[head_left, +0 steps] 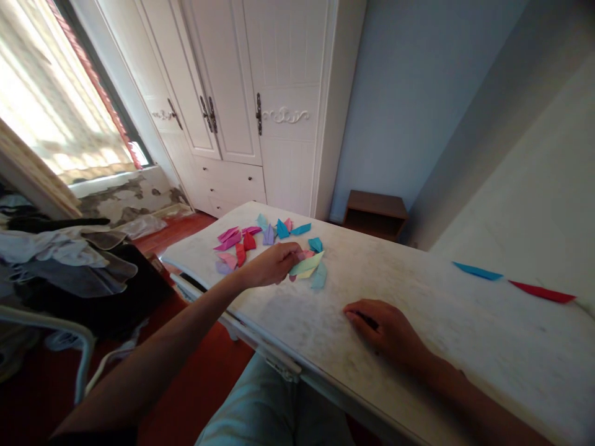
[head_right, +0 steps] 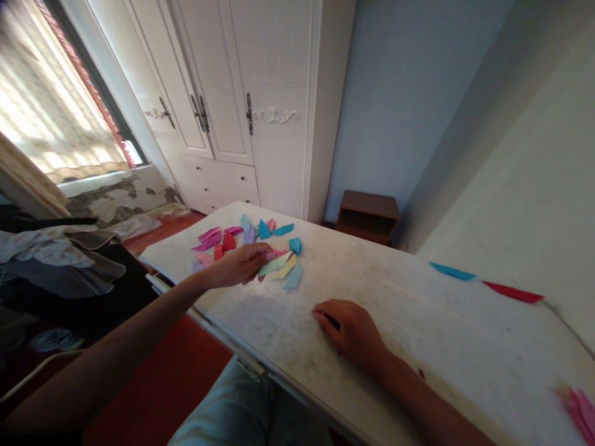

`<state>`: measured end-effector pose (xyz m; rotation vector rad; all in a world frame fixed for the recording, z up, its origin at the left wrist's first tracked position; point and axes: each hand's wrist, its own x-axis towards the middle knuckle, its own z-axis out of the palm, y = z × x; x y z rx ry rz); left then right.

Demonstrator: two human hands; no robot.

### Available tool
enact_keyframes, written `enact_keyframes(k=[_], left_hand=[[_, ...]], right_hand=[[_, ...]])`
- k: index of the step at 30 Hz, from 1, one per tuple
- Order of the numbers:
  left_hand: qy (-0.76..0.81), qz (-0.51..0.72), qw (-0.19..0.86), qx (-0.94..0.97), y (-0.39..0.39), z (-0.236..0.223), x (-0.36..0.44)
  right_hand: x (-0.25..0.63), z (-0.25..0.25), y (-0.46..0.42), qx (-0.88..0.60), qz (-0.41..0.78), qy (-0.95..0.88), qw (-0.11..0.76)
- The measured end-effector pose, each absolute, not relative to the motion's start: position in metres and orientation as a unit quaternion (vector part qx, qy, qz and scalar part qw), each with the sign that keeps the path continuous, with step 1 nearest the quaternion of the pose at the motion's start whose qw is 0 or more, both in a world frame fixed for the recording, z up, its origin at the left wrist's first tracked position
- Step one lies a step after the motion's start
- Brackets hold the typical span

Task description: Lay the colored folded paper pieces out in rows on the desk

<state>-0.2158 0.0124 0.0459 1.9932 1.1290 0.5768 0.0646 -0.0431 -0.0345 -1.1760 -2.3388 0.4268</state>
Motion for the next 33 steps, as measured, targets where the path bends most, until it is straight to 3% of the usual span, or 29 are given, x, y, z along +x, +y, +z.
enact_keyframes(k=[5,12,16,23,28,33], left_hand=[[0.384,0.223,0.448,0.775,0.023,0.037,-0.191],[0.329,0.314,0.650,0.609,0.044,0.054,-0.139],[0.295,0.323,0.680,0.589,0.061,0.065,-0.097],[0.319,0.301,0.633,0.637,0.089,0.052,-0.003],[0.369,0.173,0.422,0.810,0.115,0.032,0.057],[0.395,0.129,0.314,0.854,0.150,0.010,0.092]], right_hand=[[0.062,-0.032,-0.044,-0.431,0.163,-0.856,0.236],[0.057,-0.032,-0.044,-0.440,0.137,-0.854,0.241],[0.055,-0.029,-0.042,-0.447,0.120,-0.859,0.220],[0.053,-0.024,-0.042,-0.446,0.092,-0.867,0.200],[0.054,-0.023,-0.042,-0.438,0.102,-0.872,0.195],[0.055,-0.022,-0.041,-0.436,0.104,-0.874,0.188]])
